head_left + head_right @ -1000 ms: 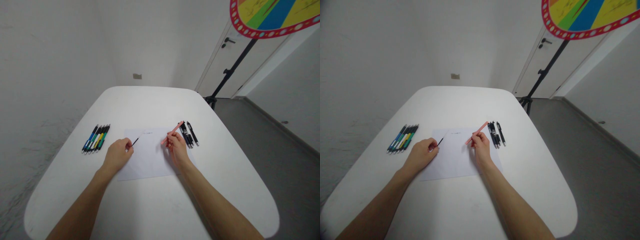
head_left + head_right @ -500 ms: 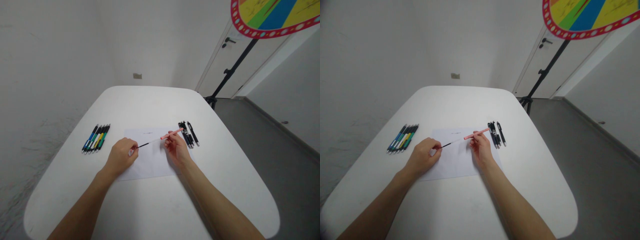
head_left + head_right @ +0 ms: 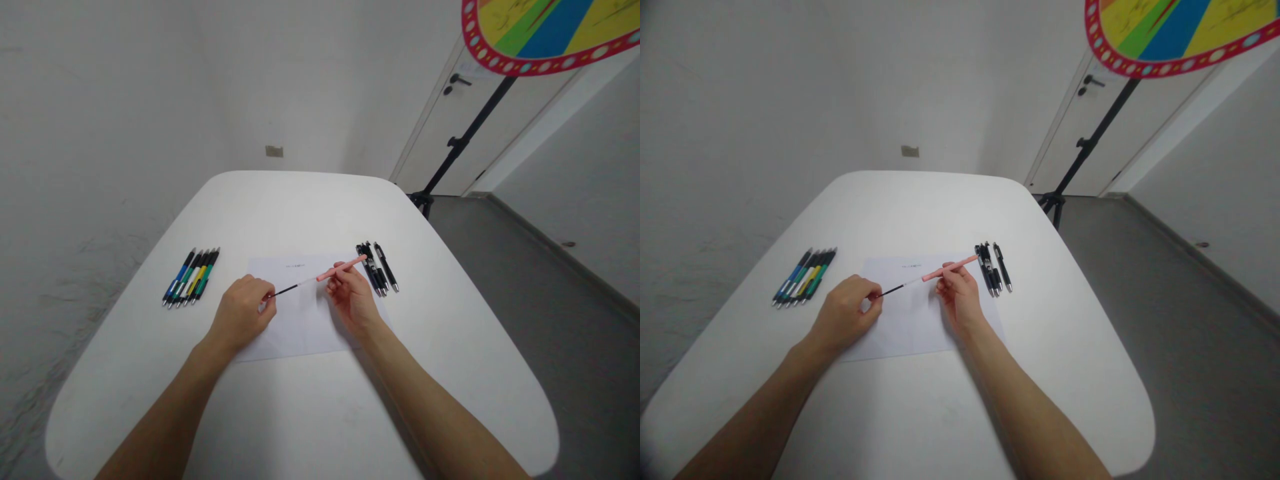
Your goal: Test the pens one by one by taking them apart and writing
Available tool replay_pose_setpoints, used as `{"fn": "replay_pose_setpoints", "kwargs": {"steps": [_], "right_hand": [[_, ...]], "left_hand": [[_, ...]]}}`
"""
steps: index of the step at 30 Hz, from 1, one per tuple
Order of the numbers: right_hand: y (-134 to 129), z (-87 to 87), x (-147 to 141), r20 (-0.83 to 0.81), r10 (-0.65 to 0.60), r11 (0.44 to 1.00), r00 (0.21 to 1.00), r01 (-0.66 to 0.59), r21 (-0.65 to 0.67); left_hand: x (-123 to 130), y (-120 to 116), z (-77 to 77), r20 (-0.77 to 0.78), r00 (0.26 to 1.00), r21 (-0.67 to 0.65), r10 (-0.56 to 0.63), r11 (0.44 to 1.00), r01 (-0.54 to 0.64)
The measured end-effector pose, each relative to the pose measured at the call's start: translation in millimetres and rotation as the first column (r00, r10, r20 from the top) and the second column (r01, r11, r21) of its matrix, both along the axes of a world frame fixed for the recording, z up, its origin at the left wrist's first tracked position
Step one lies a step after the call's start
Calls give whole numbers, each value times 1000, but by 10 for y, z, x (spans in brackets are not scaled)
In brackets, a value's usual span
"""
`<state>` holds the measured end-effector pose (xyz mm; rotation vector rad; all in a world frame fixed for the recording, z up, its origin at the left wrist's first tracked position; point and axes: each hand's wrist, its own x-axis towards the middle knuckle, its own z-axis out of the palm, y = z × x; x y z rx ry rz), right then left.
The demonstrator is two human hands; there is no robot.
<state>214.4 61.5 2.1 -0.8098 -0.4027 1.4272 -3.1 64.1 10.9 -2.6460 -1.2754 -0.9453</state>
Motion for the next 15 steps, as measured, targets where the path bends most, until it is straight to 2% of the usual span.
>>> {"fn": "replay_pose_setpoints", "kwargs": {"steps": [11,15], "right_hand": [[32,-30,42,11,-98,995,995,98,-20],[37,-44,43,26,-118,993,993,118,-27]], "left_hand": [[-20,-5,33,47,998,-2,35,999,-35],[-25,2,36,61,998,34,16,999,-18]]}}
